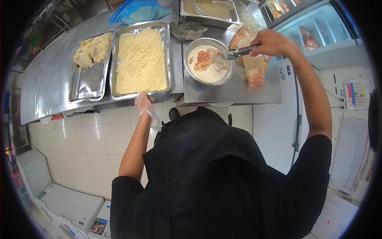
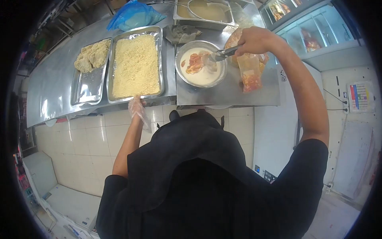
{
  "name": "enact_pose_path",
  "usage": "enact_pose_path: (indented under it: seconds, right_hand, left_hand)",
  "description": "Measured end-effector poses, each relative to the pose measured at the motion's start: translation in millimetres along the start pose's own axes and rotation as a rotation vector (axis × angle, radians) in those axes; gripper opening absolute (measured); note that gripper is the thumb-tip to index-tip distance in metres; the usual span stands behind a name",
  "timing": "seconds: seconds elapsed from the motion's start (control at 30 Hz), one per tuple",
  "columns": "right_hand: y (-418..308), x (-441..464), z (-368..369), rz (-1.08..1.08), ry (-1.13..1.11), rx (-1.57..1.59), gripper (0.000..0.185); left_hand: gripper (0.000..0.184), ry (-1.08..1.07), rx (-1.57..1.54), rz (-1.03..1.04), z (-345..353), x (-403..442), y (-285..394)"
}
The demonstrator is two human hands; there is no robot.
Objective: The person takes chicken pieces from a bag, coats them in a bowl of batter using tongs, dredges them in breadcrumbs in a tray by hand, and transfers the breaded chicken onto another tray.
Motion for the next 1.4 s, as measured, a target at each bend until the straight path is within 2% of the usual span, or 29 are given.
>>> enact_pose_path:
  seconds: [0.03, 0.1, 0.13, 0.23, 0.3, 0.33, 0.4, 0.53, 0.6, 0.67, 0.8, 0.87, 0.97, 1.07, 1.23, 1.4]
  right_hand:
    - [0.9, -0.7, -2.4, 0.029, -0.01, 0.008, 0.036]
    - [0.2, 2.1, -0.9, 0.042, -0.014, 0.015, 0.036]
    - [-2.0, 7.3, 5.0, 0.035, 0.033, -0.043, 0.036]
    - [-3.5, 20.8, 14.2, 0.032, 0.103, -0.092, 0.038]
    - [-6.3, 23.3, 5.3, -0.033, 0.064, -0.119, 0.04]
    - [-6.4, 19.3, -4.8, -0.041, 0.068, -0.116, 0.04]
    - [-13.7, 10.0, -26.2, -0.027, 0.038, -0.137, 0.039]
    - [-15.1, 28.4, -13.6, -0.06, 0.093, -0.204, 0.036]
    - [-6.2, 45.8, 9.2, -0.025, 0.066, -0.175, 0.034]
    - [-6.0, 40.4, 1.4, -0.042, 0.061, -0.176, 0.034]
    - [-12.4, 30.1, -16.9, -0.068, 0.065, -0.16, 0.034]
    - [-12.9, 39.0, 0.3, -0.064, 0.068, -0.16, 0.035]
    - [-18.1, 49.3, 4.0, -0.069, 0.06, -0.128, 0.038]
    - [-26.1, 56.0, -8.1, -0.124, 0.06, -0.11, 0.041]
    - [-58.2, 68.4, -63.5, -0.371, 0.202, -0.067, 0.047]
    - [-98.4, 151.8, -52.8, -0.422, 0.081, -0.049, 0.051]
  left_hand:
    - [0.018, 0.009, -0.006, 0.001, 4.3, 7.3, -12.8]
    - [0.019, -0.032, -0.316, 0.09, 11.4, 24.1, -34.2]
    - [0.019, -0.016, -0.317, 0.097, 8.5, 25.4, -38.0]
    - [0.023, 0.036, -0.216, 0.093, 6.5, -2.6, -25.4]
    - [0.03, 0.05, 0.199, 0.047, 7.8, -18.6, -20.4]
    - [0.035, 0.038, 0.156, 0.021, 6.5, -23.8, -18.2]
    - [0.035, 0.031, 0.124, 0.015, 2.7, -23.6, -17.3]
    - [0.032, -0.008, 0.168, -0.051, 2.5, -23.4, -19.6]
    - [0.031, -0.009, 0.146, -0.018, 8.3, -25.6, -19.1]
    - [0.031, 0.005, 0.134, 0.02, 8.2, -27.9, -15.7]
    - [0.03, -0.018, 0.163, -0.065, 13.8, -24.2, -16.2]
    - [0.029, -0.041, 0.211, -0.085, 16.9, -18.7, -22.8]
    - [0.027, -0.085, 0.119, -0.029, 15.8, -7.8, -17.2]
    - [0.027, -0.178, 0.037, -0.106, 15.9, -9.8, -11.4]
    - [0.026, -0.136, 0.096, -0.092, 10.1, -3.4, -6.3]
    - [0.025, -0.136, 0.088, -0.073, 10.9, -12.2, 2.7]
Point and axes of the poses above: each hand's wrist, its own x-axis towards the middle knuckle, its own z-axis out of the palm, y = z × x, the point moved 6 cm from there along x, towards the middle knuckle, and after that the axes turned 8 degrees about -z, right-handed, at the moved point
